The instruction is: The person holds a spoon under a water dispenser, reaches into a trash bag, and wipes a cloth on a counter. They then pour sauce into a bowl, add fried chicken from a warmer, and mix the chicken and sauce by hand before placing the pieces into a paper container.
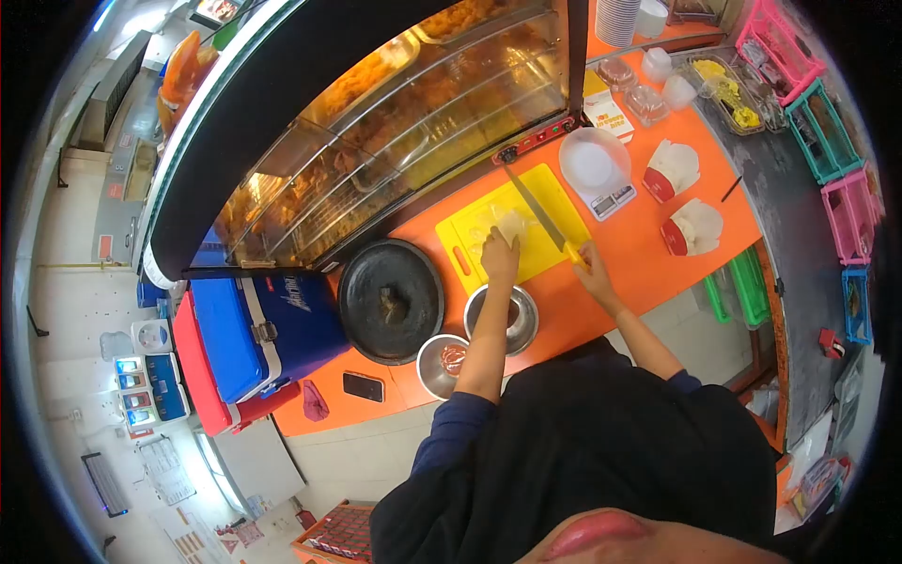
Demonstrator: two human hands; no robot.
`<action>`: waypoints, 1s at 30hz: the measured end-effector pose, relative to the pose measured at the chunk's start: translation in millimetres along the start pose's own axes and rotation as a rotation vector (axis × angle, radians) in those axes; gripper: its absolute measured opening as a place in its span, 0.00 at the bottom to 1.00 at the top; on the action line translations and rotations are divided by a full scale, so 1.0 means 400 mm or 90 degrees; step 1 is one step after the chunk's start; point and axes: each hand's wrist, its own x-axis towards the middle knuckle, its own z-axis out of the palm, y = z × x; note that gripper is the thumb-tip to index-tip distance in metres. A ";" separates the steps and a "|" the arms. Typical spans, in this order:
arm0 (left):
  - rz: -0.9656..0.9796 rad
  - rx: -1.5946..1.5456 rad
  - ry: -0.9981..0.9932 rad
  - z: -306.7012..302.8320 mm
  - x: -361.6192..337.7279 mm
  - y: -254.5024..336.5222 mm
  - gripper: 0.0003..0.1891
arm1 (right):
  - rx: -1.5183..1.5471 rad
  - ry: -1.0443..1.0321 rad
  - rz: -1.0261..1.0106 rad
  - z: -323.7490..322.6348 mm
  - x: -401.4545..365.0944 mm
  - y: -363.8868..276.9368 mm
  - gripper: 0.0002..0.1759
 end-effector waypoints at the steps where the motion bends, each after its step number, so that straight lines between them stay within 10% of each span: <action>1: 0.078 0.022 0.165 0.013 0.002 0.006 0.27 | 0.020 0.021 0.005 -0.012 -0.019 -0.006 0.19; 7: -0.006 -0.134 0.136 0.116 0.096 -0.049 0.12 | -0.474 0.088 -0.184 -0.022 -0.078 0.043 0.25; 13: 0.104 -0.298 0.200 0.069 0.085 -0.066 0.04 | -0.722 0.110 -0.081 0.056 -0.038 -0.037 0.26; 16: 0.053 -0.433 0.130 -0.030 0.033 -0.032 0.05 | -0.445 0.200 -0.203 0.119 0.020 -0.156 0.22; 18: 0.095 -0.473 0.113 -0.096 -0.013 -0.010 0.05 | -0.008 0.125 -0.066 0.202 0.082 -0.177 0.22; 24: 0.051 -0.855 0.116 -0.267 -0.126 -0.007 0.02 | 0.329 0.081 0.001 0.244 0.144 -0.268 0.22; 28: -0.016 -1.126 0.117 -0.335 -0.169 -0.029 0.04 | 0.196 0.162 -0.040 0.246 0.075 -0.434 0.20; 30: -0.013 -1.109 0.148 -0.367 -0.197 -0.040 0.05 | -0.240 0.453 -0.352 0.243 -0.012 -0.595 0.21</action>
